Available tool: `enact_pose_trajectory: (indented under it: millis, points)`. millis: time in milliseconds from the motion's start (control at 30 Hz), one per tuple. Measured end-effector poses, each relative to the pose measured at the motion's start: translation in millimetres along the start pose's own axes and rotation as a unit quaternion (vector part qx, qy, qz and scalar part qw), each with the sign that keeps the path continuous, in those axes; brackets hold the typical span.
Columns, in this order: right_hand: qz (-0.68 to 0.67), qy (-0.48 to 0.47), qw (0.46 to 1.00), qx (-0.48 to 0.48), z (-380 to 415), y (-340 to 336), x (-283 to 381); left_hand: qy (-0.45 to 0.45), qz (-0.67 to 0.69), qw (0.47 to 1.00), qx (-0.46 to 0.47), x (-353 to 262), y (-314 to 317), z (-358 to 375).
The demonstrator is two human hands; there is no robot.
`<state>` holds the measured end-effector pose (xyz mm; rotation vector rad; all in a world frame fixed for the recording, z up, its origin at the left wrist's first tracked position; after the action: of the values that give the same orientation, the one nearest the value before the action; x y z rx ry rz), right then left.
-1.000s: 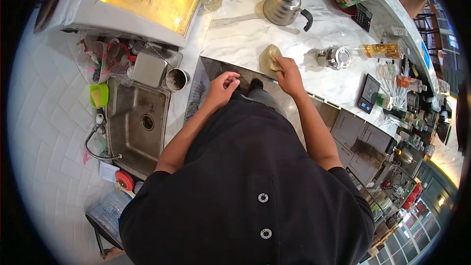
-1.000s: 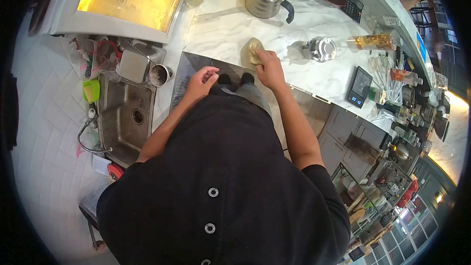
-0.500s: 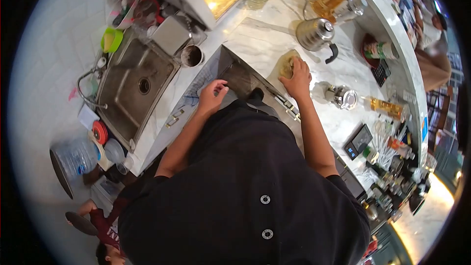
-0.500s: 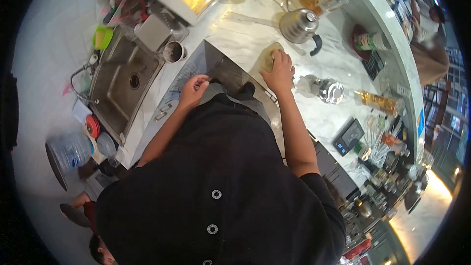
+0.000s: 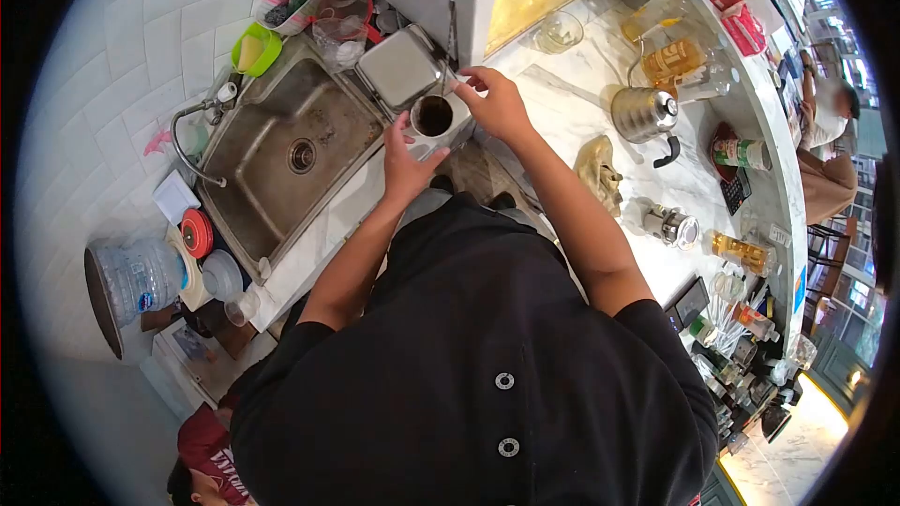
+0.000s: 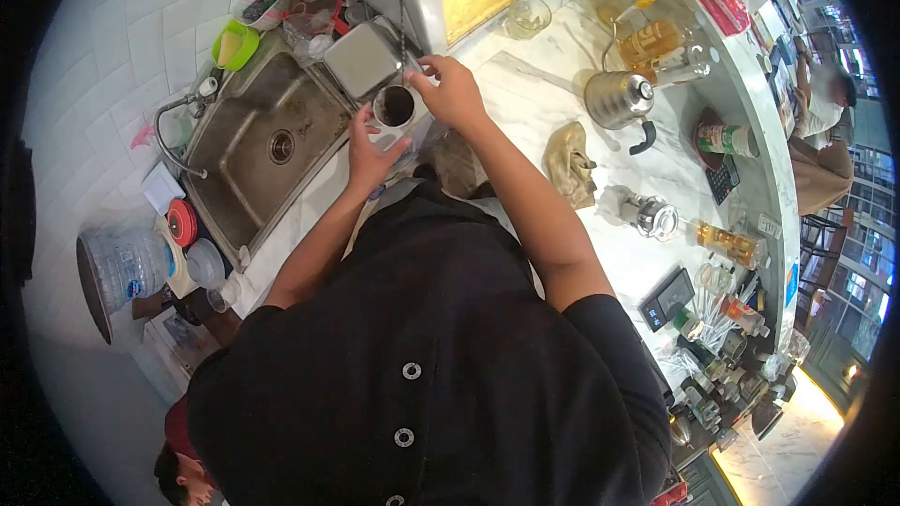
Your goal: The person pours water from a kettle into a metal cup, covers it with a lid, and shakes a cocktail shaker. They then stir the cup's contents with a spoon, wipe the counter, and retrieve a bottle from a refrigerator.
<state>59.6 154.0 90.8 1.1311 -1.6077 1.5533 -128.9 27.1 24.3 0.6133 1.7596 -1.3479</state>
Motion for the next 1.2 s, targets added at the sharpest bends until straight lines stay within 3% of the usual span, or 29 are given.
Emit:
enact_pose_trajectory:
  millis: [300, 433, 567, 867, 1200]
  points:
    - [-0.050, 0.061, 0.997, -0.009, -23, 31, 5, 0.028, 0.057, 0.995, 0.071, -3, 10, -28]
    - [-0.037, 0.077, 0.996, -0.005, -25, 34, -6, 0.066, 0.049, 0.995, 0.051, -6, 12, -36]
    - [-0.028, 0.081, 0.996, -0.012, -18, 36, -10, 0.042, 0.029, 0.997, 0.059, 2, 19, -40]
    - [-0.029, 0.060, 0.997, 0.029, 7, 46, 25, 0.065, 0.035, 0.995, 0.068, 21, -24, -27]
    - [-0.017, 0.019, 0.997, 0.067, 13, 86, 33, 0.005, 0.050, 0.997, 0.057, 53, -49, -19]
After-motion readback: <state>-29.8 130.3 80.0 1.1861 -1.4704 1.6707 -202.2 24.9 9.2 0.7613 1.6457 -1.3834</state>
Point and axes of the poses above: each hand's wrist, its own z-axis away from the middle knuckle, its own y-axis out of the palm, x = y × z, the point moved 9 cm from there along -z, towards the middle knuckle, and after that the axes turned 5 degrees about -x, right-handed, at the moved point
